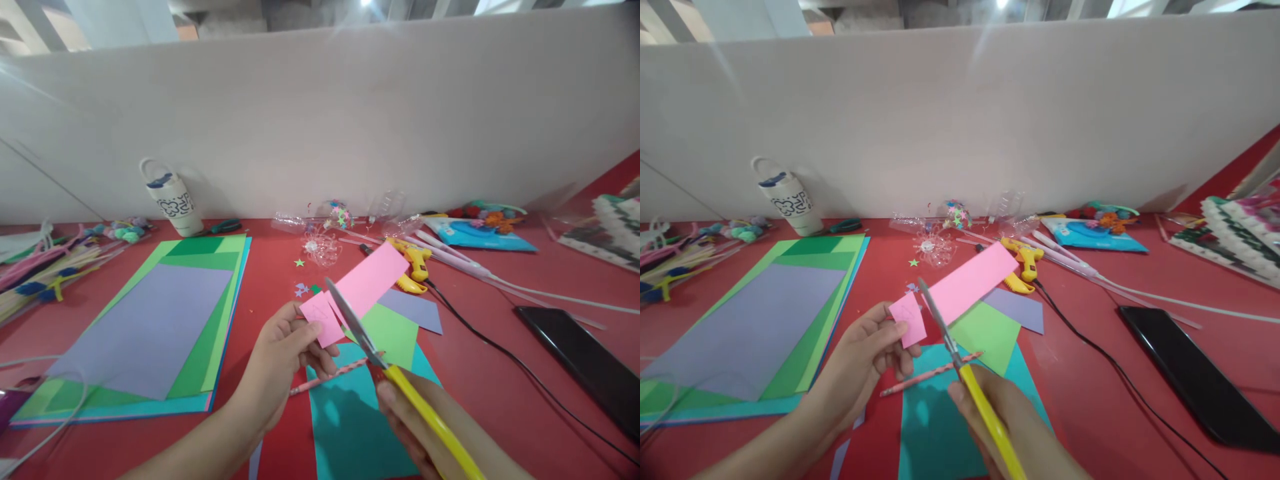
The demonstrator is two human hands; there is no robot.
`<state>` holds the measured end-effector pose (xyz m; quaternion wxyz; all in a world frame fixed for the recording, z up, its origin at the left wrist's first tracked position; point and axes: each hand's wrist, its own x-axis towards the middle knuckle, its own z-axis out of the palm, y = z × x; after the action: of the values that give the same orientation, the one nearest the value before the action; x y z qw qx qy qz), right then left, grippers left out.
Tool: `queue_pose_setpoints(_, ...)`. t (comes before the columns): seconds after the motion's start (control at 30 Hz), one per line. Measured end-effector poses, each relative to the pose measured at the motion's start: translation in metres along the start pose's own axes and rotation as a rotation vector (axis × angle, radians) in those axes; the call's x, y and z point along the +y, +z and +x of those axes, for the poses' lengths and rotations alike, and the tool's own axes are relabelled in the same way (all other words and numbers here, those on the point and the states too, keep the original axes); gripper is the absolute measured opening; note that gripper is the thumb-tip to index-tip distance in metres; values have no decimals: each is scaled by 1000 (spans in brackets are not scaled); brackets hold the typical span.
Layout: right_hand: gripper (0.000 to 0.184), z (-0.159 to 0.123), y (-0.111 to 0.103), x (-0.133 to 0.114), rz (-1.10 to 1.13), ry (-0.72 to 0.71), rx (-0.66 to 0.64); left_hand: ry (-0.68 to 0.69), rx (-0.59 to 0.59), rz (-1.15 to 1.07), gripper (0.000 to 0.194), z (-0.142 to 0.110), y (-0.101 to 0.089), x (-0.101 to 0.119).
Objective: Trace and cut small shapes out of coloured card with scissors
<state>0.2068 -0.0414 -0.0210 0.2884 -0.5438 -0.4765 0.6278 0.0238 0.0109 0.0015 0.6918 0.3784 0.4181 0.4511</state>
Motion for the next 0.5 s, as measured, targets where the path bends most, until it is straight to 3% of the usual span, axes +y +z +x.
queue_pose_setpoints(0.13,53,6,-5,-2,134,52,21,-116,-88,94,6,0,0,-6)
queue_pose_setpoints(0.3,41,15,-5,-14,-34,-152,103,-182,-202,154,10,-1,2,-9)
queue_pose_setpoints(0.5,27,23,2,-30,19,-208,191,-219,-284,189,13,-5,4,-3)
